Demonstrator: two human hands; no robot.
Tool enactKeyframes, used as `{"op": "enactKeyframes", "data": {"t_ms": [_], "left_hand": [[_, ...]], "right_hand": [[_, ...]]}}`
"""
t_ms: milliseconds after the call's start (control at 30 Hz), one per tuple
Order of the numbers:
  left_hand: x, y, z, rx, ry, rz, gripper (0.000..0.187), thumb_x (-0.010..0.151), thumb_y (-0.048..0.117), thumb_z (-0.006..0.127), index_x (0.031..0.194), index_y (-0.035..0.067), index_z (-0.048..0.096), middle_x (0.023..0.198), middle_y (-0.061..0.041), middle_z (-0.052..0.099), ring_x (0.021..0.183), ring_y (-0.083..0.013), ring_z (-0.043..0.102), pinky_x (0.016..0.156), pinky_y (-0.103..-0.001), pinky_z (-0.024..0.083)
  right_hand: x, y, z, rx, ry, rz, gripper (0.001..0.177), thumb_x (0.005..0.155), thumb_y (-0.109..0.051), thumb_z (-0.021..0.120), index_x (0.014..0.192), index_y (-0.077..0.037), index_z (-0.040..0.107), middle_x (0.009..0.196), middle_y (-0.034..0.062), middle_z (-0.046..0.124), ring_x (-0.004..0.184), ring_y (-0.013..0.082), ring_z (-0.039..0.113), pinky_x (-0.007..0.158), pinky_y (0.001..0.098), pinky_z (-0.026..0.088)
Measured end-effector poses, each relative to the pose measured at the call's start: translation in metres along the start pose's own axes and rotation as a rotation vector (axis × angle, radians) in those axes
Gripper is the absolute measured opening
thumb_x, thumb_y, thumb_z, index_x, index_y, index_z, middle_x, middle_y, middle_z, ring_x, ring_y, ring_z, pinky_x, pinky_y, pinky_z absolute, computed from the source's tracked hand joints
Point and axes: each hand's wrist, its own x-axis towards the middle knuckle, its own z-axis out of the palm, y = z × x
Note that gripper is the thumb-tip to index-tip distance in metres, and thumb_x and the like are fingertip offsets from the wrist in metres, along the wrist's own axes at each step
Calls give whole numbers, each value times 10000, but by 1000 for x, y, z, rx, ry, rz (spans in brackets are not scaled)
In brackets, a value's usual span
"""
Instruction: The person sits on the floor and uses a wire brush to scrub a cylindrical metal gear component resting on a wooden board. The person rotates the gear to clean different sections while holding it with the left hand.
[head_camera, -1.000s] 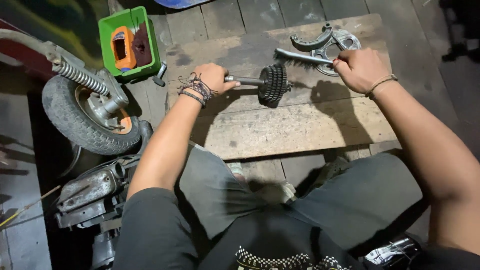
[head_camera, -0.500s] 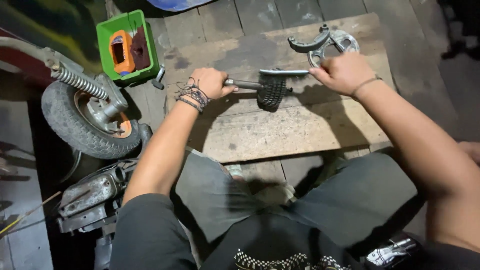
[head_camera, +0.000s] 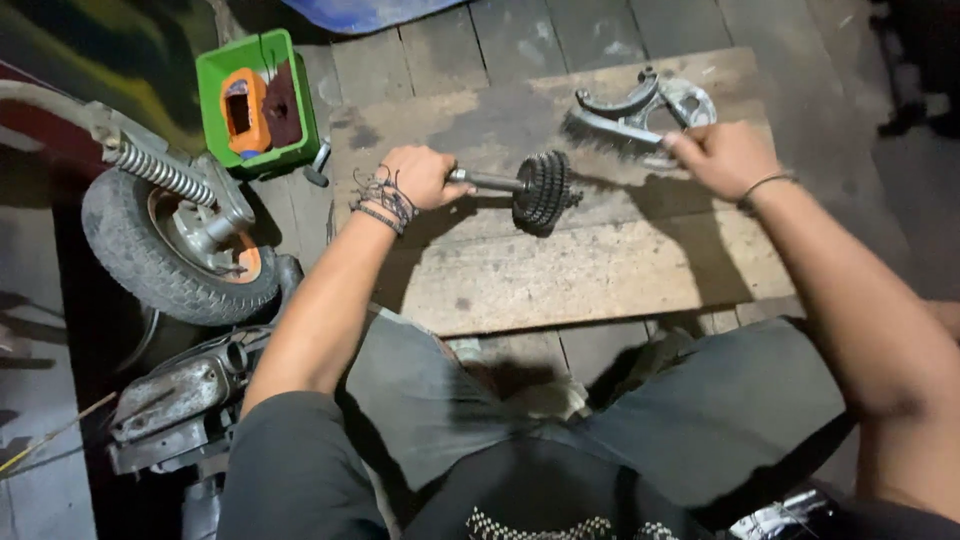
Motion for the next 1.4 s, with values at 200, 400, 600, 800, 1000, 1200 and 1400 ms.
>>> {"op": "enactKeyframes", "data": {"t_ms": [200, 400, 600, 800, 1000, 1200, 1400], "left_hand": [[4, 9, -10, 48, 32, 35, 455, 881, 647, 637, 954, 214, 754, 848, -104, 770, 890, -352, 763, 789, -480, 590], [-4, 3, 0, 122, 190, 92, 437, 903, 615, 692, 879, 183, 757, 734, -50, 749, 651, -312, 718, 611, -431, 571], [-2, 4, -5, 115, 231, 142, 409, 900, 588, 700, 884, 183, 751, 745, -56, 745, 655, -324, 719, 598, -440, 574], [1, -2, 0, 178, 192, 150, 467, 953, 621, 658, 907, 162, 728, 769, -57, 750, 660, -292, 720, 612, -412, 577], [1, -2, -1, 131, 281, 222, 449, 931, 594, 695, 896, 146, 691, 797, -68, 737, 697, -310, 708, 630, -421, 561], [-3, -7, 6, 161, 289, 239, 430, 961, 578, 655, 920, 151, 687, 813, -75, 744, 693, -306, 717, 611, -413, 568], [-13, -4, 7, 148, 356, 251, 377, 940, 536, 692, 875, 165, 677, 753, -32, 725, 634, -268, 693, 575, -377, 550]], "right_hand": [[5, -71, 18, -111, -75, -80, 617, 1068, -590, 412, 938, -97, 761, 838, 274, 742, 926, 480, 726, 820, 556, 554], [20, -59, -4, -285, 8, -119, 691, 1151, -616, 352, 844, -130, 736, 648, 88, 688, 557, 239, 636, 585, 380, 537], [-3, -78, -19, -216, -171, -35, 595, 1101, -511, 338, 1297, -96, 717, 764, 150, 766, 637, 241, 692, 680, 378, 596], [15, -63, -16, -391, -121, -112, 698, 1161, -658, 309, 910, -167, 737, 537, -8, 563, 467, 108, 495, 505, 240, 470], [-6, -57, -20, -327, -186, -74, 624, 1096, -593, 356, 1200, -124, 754, 835, 166, 785, 724, 277, 738, 769, 405, 613], [-3, -64, -30, -438, -103, -122, 690, 1162, -653, 311, 834, -174, 684, 590, 15, 632, 508, 135, 573, 563, 274, 522], [-34, -20, -53, -416, 94, 10, 587, 1183, -626, 450, 962, -215, 805, 594, 28, 709, 599, 303, 707, 629, 386, 565]]}}
